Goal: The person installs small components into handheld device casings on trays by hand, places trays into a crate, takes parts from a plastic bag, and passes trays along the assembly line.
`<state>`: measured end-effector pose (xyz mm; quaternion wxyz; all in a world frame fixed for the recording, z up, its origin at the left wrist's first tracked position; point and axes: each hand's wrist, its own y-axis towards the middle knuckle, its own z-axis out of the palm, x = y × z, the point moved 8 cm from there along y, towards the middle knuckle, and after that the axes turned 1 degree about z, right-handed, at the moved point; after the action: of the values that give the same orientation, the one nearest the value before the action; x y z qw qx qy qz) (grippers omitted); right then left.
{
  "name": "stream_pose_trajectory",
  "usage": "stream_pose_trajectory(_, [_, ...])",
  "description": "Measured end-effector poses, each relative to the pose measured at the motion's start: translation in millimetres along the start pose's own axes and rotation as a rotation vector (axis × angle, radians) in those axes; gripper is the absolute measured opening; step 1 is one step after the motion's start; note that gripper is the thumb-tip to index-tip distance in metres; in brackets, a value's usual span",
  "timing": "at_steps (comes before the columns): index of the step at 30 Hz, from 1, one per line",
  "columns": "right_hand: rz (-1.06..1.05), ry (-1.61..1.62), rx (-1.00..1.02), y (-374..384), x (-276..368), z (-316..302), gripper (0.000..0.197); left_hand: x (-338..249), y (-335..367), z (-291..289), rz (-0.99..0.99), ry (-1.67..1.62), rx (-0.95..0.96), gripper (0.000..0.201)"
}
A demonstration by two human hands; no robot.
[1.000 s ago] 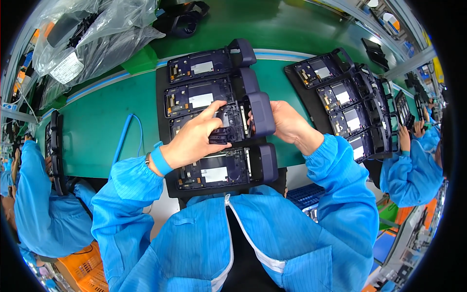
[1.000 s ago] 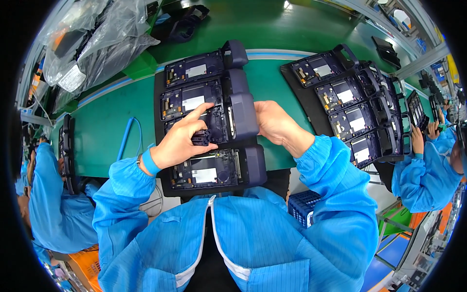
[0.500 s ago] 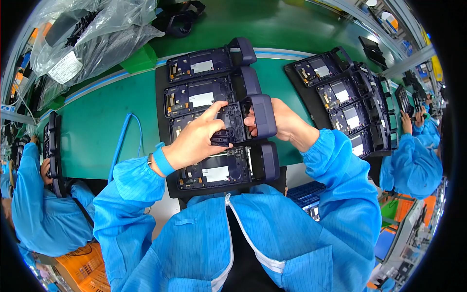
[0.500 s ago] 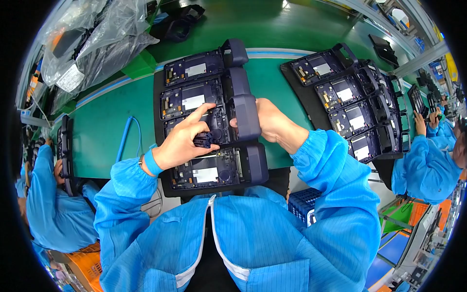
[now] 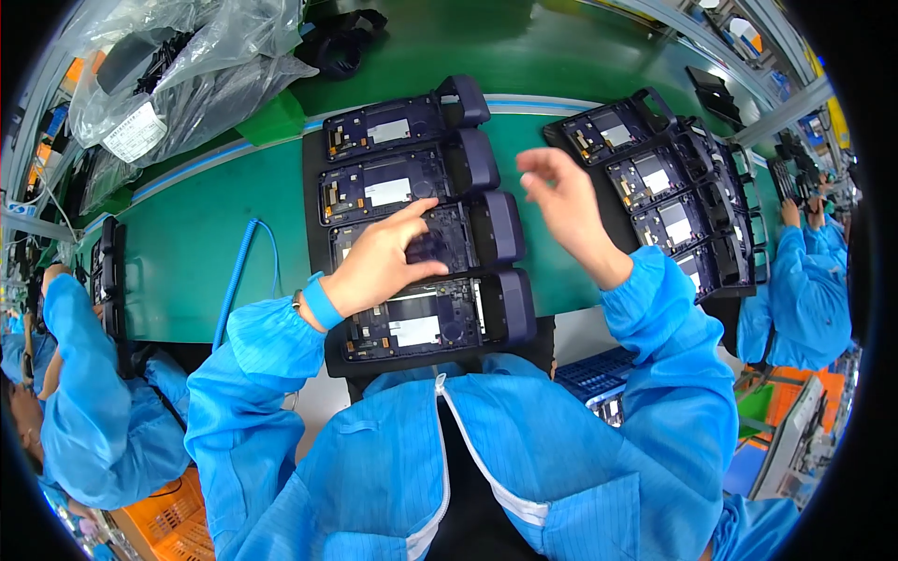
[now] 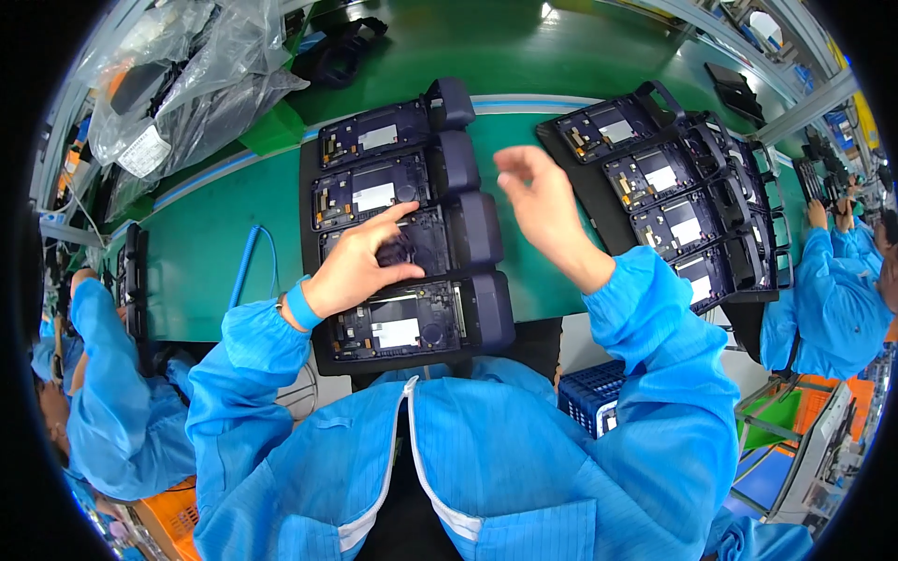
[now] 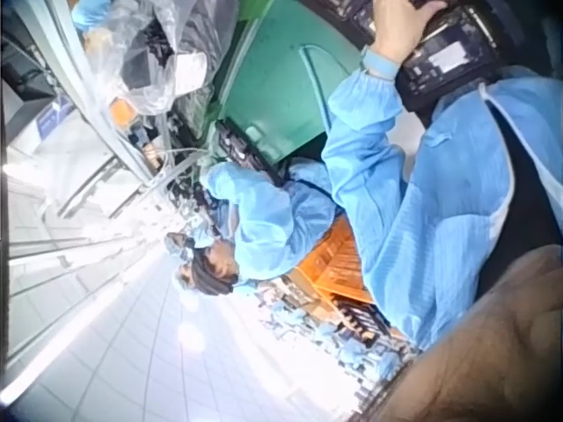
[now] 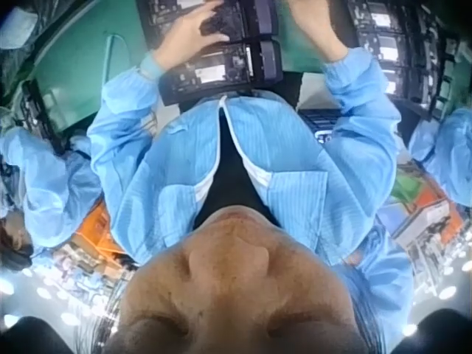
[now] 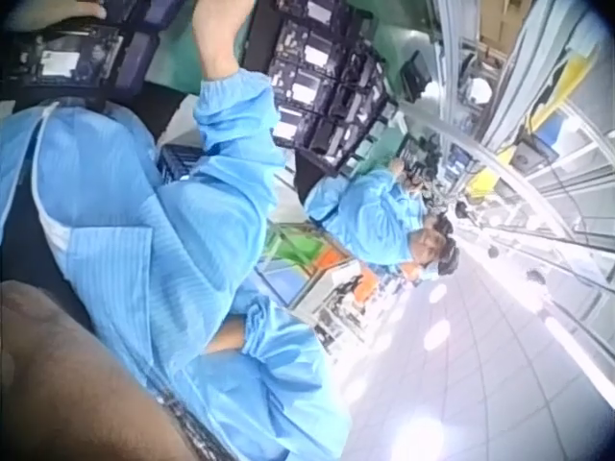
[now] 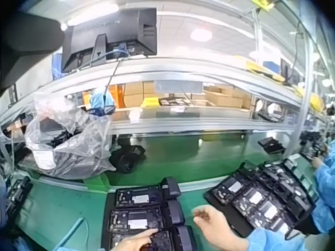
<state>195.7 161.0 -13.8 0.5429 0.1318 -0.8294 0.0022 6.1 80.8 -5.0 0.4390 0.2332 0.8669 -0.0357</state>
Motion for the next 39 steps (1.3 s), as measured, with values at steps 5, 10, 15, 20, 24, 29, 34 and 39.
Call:
stream_pose_trajectory(5, [-0.103,0.199,0.301,-22,82,35,0.019,3,2,10,-0.413,-0.691,0.087,0.022])
stream_pose_trajectory(10, [0.168,0.553,0.323,-25,64,55,0.014,-10,-5,29,-0.52,-1.024,0.153,0.02])
stream_pose_trajectory(15, [0.337,0.633,0.235,-29,40,55,0.013,-9,-9,33,-0.548,-1.267,0.061,0.025])
stream_pose_trajectory(20, [0.343,0.707,0.206,-32,36,52,0.013,-5,-10,27,-0.568,-1.308,-0.067,0.025])
stream_pose_trajectory(24, [0.444,0.781,0.124,-35,29,50,0.014,-3,-11,24,-0.585,-1.232,-0.098,0.023])
stream_pose_trajectory(29, [0.404,0.759,0.198,-35,27,43,0.02,7,-13,27,-0.644,-1.223,-0.131,0.02])
stream_pose_trajectory(34, [0.322,0.625,0.245,-28,39,28,0.026,7,-18,14,-0.595,-1.118,-0.263,0.022])
stream_pose_trajectory(39, [0.436,0.77,0.294,-45,45,51,0.021,-7,-21,1,-0.468,-0.748,-0.488,0.021])
